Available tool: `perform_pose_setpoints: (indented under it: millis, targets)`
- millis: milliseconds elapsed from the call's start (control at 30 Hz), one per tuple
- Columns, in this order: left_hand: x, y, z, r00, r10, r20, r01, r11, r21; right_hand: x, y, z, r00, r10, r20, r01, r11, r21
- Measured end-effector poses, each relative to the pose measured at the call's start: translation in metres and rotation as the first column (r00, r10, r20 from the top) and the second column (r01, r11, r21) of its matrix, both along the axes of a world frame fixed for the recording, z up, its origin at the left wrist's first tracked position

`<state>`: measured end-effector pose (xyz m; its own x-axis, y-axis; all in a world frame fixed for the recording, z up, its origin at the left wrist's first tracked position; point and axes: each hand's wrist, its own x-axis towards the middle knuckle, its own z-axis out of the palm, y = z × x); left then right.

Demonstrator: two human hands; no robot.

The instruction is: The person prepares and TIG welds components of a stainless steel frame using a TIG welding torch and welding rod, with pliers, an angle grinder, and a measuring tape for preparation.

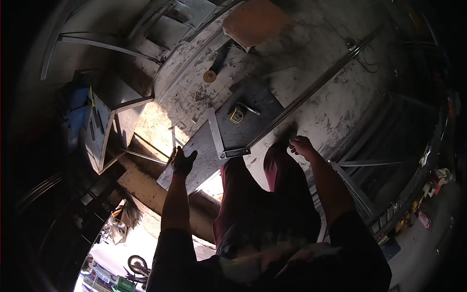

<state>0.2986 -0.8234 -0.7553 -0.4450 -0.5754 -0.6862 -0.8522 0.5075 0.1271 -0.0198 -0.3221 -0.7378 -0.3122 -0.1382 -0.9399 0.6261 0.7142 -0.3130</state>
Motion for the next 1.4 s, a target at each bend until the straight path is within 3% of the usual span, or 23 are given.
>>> perform_pose_setpoints:
  millis: [67, 100, 133, 167, 200, 233, 267, 333, 367, 433, 567, 633, 667, 733, 867, 967, 1067, 1133, 1200, 1267, 1333, 1400]
  targets:
    - [-0.002, -0.025, -0.024, 0.998, 0.041, 0.037, -0.037, 0.994, -0.104, 0.000, -0.029, -0.021, 0.999, -0.037, -0.013, 0.038, 0.999, 0.036]
    - [0.000, -0.031, -0.030, 0.975, 0.172, -0.140, -0.184, 0.980, -0.077, 0.004, -0.044, -0.028, 0.985, -0.131, -0.110, 0.128, 0.991, -0.032]
    - [0.002, -0.044, -0.037, 0.978, 0.178, -0.107, -0.188, 0.978, -0.090, 0.012, -0.046, -0.060, 0.954, -0.214, -0.210, 0.189, 0.973, -0.133]
    - [0.022, -0.064, -0.061, 0.974, 0.203, -0.096, -0.205, 0.979, -0.006, 0.014, -0.052, -0.079, 0.910, -0.153, -0.386, 0.120, 0.987, -0.109]
    - [0.056, -0.083, -0.097, 0.985, 0.155, -0.079, -0.154, 0.988, 0.012, 0.003, -0.074, -0.059, 0.865, -0.129, -0.485, 0.078, 0.989, -0.125]
    - [0.060, -0.093, -0.101, 0.990, 0.138, -0.008, -0.136, 0.986, 0.097, 0.004, -0.077, -0.081, 0.839, -0.186, -0.510, 0.138, 0.982, -0.131]
    - [0.071, -0.099, -0.105, 0.986, 0.148, -0.075, -0.118, 0.946, 0.303, -0.001, -0.082, -0.087, 0.849, -0.228, -0.477, 0.198, 0.974, -0.112]
    - [0.126, -0.102, -0.150, 0.939, 0.265, -0.217, -0.174, 0.915, 0.365, -0.011, -0.083, -0.113, 0.880, -0.308, -0.360, 0.307, 0.950, -0.063]
    - [0.129, -0.101, -0.158, 0.937, 0.268, -0.225, -0.166, 0.907, 0.387, -0.019, -0.089, -0.113, 0.848, -0.490, -0.204, 0.482, 0.872, -0.089]
    - [0.135, -0.102, -0.163, 0.929, 0.278, -0.244, -0.158, 0.895, 0.418, -0.025, -0.088, -0.136, 0.797, -0.599, -0.083, 0.580, 0.796, -0.173]
    - [0.131, -0.105, -0.183, 0.993, 0.035, -0.113, 0.003, 0.950, 0.314, -0.025, -0.086, -0.179, 0.784, -0.618, -0.062, 0.603, 0.781, -0.160]
    - [0.137, -0.114, -0.190, 0.993, -0.100, -0.064, 0.114, 0.955, 0.273, -0.028, -0.088, -0.178, 0.816, -0.558, -0.149, 0.542, 0.829, -0.136]
    - [0.142, -0.115, -0.194, 0.963, -0.264, -0.058, 0.270, 0.947, 0.175, -0.029, -0.092, -0.175, 0.828, -0.528, -0.187, 0.513, 0.849, -0.124]
    - [0.089, -0.091, -0.151, 0.979, -0.157, 0.132, 0.138, 0.980, 0.140, -0.028, -0.086, -0.169, 0.814, -0.537, -0.222, 0.518, 0.843, -0.141]
    - [0.064, -0.081, -0.139, 0.890, -0.411, 0.199, 0.406, 0.912, 0.067, -0.022, -0.046, -0.164, 0.752, -0.627, -0.203, 0.615, 0.778, -0.126]
    - [0.003, -0.049, -0.088, 0.813, -0.521, 0.260, 0.517, 0.851, 0.088, -0.027, 0.005, -0.137, 0.727, -0.667, -0.161, 0.655, 0.745, -0.127]
    - [-0.028, -0.035, -0.070, 0.768, -0.603, 0.216, 0.609, 0.792, 0.044, -0.026, 0.044, -0.103, 0.664, -0.731, -0.159, 0.718, 0.682, -0.139]
    - [-0.052, -0.030, -0.055, 0.636, -0.767, 0.087, 0.771, 0.627, -0.112, -0.024, 0.063, -0.091, 0.633, -0.759, -0.155, 0.749, 0.651, -0.126]
    - [-0.084, -0.021, -0.049, 0.614, -0.749, 0.249, 0.769, 0.638, 0.023, -0.018, 0.103, -0.073, 0.579, -0.794, -0.187, 0.793, 0.601, -0.099]
    - [-0.138, 0.018, -0.003, 0.632, -0.746, 0.210, 0.761, 0.649, 0.015, -0.006, 0.140, -0.053, 0.517, -0.828, -0.219, 0.826, 0.549, -0.125]
    - [-0.184, 0.051, 0.030, 0.715, -0.676, 0.178, 0.672, 0.735, 0.089, 0.003, 0.176, -0.018, 0.414, -0.888, -0.202, 0.878, 0.448, -0.167]
    - [-0.205, 0.047, 0.021, 0.686, -0.725, 0.065, 0.718, 0.689, 0.101, 0.026, 0.216, -0.031, 0.312, -0.931, -0.187, 0.911, 0.349, -0.219]
